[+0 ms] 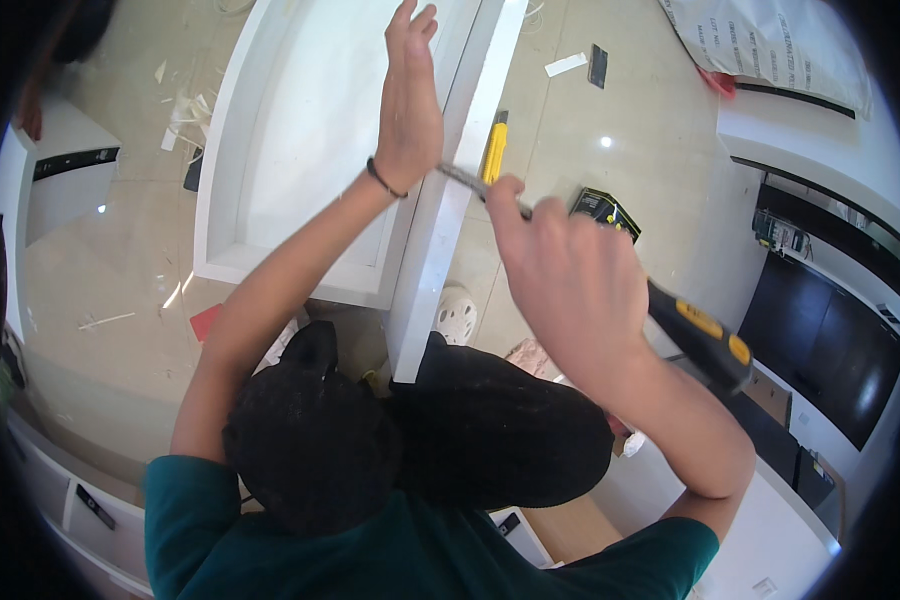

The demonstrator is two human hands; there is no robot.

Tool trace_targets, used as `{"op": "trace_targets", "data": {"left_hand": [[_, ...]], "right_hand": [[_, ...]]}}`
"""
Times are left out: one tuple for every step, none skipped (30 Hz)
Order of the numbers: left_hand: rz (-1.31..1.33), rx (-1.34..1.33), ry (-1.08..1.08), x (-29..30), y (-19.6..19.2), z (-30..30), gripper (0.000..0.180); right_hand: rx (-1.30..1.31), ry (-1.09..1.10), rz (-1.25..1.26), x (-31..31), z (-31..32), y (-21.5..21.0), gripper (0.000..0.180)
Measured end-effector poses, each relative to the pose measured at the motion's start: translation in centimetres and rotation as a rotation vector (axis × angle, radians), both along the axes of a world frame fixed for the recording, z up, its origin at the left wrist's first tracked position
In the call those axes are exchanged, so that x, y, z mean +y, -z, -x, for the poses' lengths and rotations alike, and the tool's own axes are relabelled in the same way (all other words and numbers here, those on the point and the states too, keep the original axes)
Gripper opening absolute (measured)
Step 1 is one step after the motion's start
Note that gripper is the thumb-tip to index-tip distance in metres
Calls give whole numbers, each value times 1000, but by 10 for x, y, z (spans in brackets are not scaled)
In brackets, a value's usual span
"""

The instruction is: The person is assembling a white furniture piece. They use a utility knife to cut a plastic film and a rasp to smooth the edges of the furniture.

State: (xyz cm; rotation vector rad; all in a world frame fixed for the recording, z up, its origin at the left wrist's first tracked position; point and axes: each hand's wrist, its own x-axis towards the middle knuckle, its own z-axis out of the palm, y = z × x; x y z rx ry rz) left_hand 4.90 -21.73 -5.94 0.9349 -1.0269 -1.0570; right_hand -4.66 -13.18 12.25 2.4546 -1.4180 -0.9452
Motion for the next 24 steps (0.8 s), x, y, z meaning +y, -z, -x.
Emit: {"op": "trace_targets", "data": {"left_hand": [[-16, 2, -6, -8, 2, 1, 69], [2, -6, 4, -6, 4, 2, 69], [21, -14, 14, -4, 5, 3, 70], [32, -18, 25, 1, 7, 4, 70], [17, -6, 33, 8, 6, 4, 70], [2, 6, 41, 20, 3, 4, 70], [-15, 20, 55, 28, 1, 4, 71], [12, -2, 30, 27, 2, 4, 70], [39, -25, 5, 21, 2, 3, 69], [71, -51, -24, 13, 2, 2, 69], [91, -81, -154, -2, 8, 7, 63], [76, -63, -74, -11, 13, 9, 65], [60, -47, 8, -16, 15, 7, 67], [44, -32, 90, -17, 17, 5, 69], [38, -30, 91, -12, 18, 4, 69], [67, -23, 68, -5, 19, 5, 69], [95, -16, 41, 5, 20, 7, 68], [123, -8, 13, 13, 20, 8, 68], [158, -50, 20, 18, 14, 6, 67], [165, -49, 11, 17, 16, 8, 67], [172, -49, 2, 11, 21, 11, 67], [190, -54, -16, 3, 22, 11, 67], [132, -53, -6, -5, 18, 8, 67], [75, -52, 3, -15, 13, 6, 67]], "right_hand": [[-16, 1, 3, -6, 2, 4, 27], [-16, -4, 2, -5, 2, 4, 28], [-16, -8, 1, -4, 1, 2, 28], [-12, -12, -7, -2, -1, 1, 28], [15, 3, -14, 3, -4, -4, 27], [43, 18, -20, 14, -11, -10, 27], [73, 37, -29, 22, -13, -14, 26], [52, 34, -22, 20, -12, -12, 27], [32, 30, -15, 17, -9, -9, 28], [8, 23, -3, 12, -8, -6, 29], [7, 18, 8, 5, -5, -1, 31], [6, 12, 20, -3, -2, 6, 32], [4, 8, 30, -6, 0, 10, 33], [-9, 4, 24, -4, 0, 8, 33], [-22, 0, 18, -2, 0, 4, 33], [-37, -9, 7, -1, -1, 3, 32], [-19, 5, -7, 5, -4, -2, 30], [-1, 19, -22, 15, -8, -8, 28], [24, 44, -39, 21, -10, -11, 26], [17, 46, -28, 21, -9, -11, 24], [11, 48, -17, 18, -7, -8, 23], [0, 40, 4, 13, -7, -7, 21], [-19, 14, 25, 7, -5, -2, 20], [-39, -13, 47, -3, -1, 5, 19]]}}
